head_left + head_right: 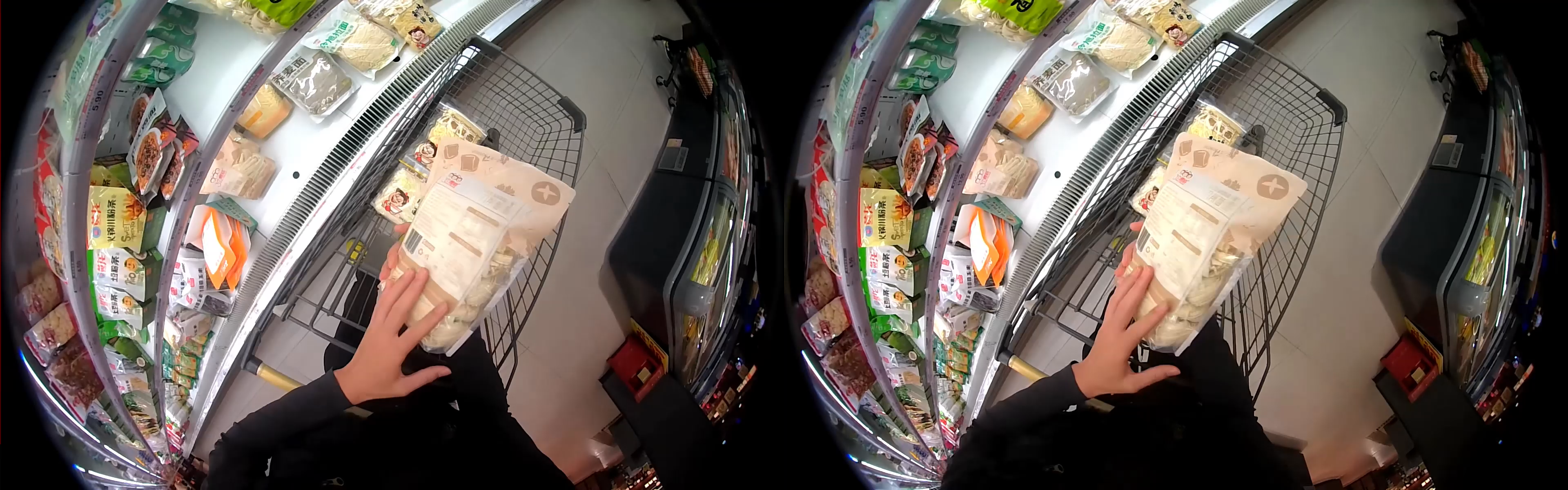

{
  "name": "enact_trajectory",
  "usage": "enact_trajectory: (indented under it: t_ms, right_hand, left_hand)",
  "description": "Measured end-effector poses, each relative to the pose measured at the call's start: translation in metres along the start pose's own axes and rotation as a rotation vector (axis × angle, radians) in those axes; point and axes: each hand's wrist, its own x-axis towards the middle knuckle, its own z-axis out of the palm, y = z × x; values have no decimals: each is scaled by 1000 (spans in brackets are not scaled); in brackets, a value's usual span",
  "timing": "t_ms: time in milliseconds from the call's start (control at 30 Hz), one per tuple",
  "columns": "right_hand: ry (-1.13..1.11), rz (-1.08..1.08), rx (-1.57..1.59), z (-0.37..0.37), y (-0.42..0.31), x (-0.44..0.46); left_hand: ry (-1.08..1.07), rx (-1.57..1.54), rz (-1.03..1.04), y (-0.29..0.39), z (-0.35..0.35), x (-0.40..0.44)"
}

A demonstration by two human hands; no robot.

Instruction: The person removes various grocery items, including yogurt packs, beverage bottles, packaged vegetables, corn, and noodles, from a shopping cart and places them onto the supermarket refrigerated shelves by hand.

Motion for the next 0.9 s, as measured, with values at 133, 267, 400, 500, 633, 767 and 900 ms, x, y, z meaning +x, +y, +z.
enact_trajectory:
  t_ms: [133, 267, 400, 500, 633, 767, 900]
  right_hand:
    - [1108, -276, -539, 28, 38, 6]
    - [1077, -246, -885, 51, 43, 21]
    - [989, -200, -872, 61, 49, 35]
    - [969, -147, -902, 60, 54, 45]
    - [950, -85, -923, 64, 63, 71]
    - [922, -18, -948, 63, 72, 100]
    - [918, 138, -1015, 48, 80, 132]
  left_hand:
    - [183, -657, -373, -8, -37, 4]
    - [458, -519, -453, -38, -64, -5]
    - [574, -859, -550, -57, -85, -18]
    - [596, -882, -544, -62, -94, -29]
    - [627, -904, -552, -70, -112, -44]
    - [585, -800, -554, -85, -140, -55]
    - [534, -858, -623, -113, -172, -72]
